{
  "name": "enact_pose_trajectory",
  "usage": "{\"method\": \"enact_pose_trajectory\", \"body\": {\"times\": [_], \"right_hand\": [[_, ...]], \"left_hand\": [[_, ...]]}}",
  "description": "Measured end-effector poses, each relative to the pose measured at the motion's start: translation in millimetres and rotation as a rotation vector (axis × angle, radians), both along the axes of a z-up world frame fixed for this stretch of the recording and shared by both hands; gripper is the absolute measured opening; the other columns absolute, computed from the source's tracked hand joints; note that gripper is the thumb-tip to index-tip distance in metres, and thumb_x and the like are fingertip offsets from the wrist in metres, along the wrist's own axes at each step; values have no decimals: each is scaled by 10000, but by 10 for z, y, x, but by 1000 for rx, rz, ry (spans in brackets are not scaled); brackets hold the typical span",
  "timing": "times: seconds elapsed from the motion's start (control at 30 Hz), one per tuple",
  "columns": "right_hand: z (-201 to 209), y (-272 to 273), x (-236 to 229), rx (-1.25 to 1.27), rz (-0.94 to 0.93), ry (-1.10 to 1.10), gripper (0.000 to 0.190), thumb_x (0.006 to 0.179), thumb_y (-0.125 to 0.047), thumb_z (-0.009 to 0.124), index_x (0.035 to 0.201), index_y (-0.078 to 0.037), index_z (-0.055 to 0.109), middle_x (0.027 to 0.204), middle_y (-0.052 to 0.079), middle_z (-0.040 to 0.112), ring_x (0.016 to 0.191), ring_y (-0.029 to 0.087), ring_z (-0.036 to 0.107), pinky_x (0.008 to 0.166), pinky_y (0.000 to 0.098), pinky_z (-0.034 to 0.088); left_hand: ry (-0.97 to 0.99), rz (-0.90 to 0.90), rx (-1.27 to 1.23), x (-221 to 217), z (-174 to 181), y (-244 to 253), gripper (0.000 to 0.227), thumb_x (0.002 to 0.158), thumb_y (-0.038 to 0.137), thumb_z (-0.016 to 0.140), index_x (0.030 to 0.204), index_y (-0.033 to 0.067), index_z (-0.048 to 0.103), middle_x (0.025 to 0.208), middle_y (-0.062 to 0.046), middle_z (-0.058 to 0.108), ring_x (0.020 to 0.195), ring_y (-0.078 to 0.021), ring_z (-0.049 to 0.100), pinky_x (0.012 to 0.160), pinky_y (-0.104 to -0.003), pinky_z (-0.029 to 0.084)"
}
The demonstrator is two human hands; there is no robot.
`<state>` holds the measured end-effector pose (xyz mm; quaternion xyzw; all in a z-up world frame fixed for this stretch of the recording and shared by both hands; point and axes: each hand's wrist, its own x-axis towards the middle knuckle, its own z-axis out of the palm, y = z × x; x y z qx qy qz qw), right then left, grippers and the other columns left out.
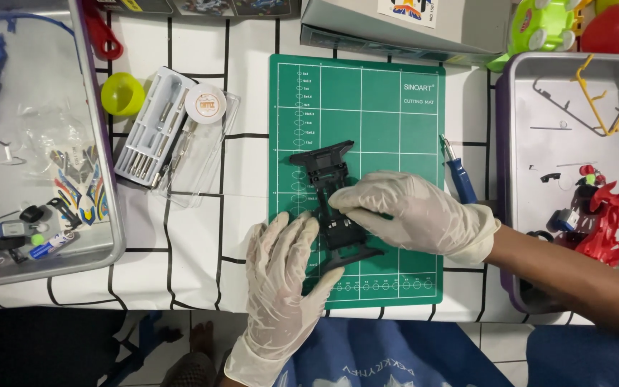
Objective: The person assembles a black plastic model vehicle on a green cutting mat. They attach small black components to the chassis, insert a white piece, and then attach wheels to the sides of the model.
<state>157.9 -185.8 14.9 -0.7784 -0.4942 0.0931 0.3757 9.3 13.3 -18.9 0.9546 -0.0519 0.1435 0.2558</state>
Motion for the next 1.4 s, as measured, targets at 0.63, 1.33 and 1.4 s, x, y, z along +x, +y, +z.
{"method": "enact_pose_trajectory", "body": {"times": [0.63,1.33,1.4], "right_hand": [[128,39,-106,-192,-67,-95,438,946,90,523,1371,-17,546,1085,117,665,860,274,677,689,358,583],[196,50,235,-158,158,-76,248,1002,-97,597,1249,-107,596,1091,89,720,855,249,704,723,376,603],[182,74,280,-165,222,-68,197,993,-88,558,1170,-77,645,1039,84,706,850,259,694,718,376,606]], "left_hand": [[-10,-12,5,-1,-31,16,745,815,547,854,1363,112,597,1376,-33,649,1367,-296,526,1209,-547,349],[23,-10,14,4,18,19,772,807,543,863,1400,145,570,1398,-8,633,1368,-283,536,1209,-534,366],[48,-7,-10,16,61,19,751,790,499,865,1387,139,587,1386,-7,646,1361,-276,533,1208,-532,350]]}}
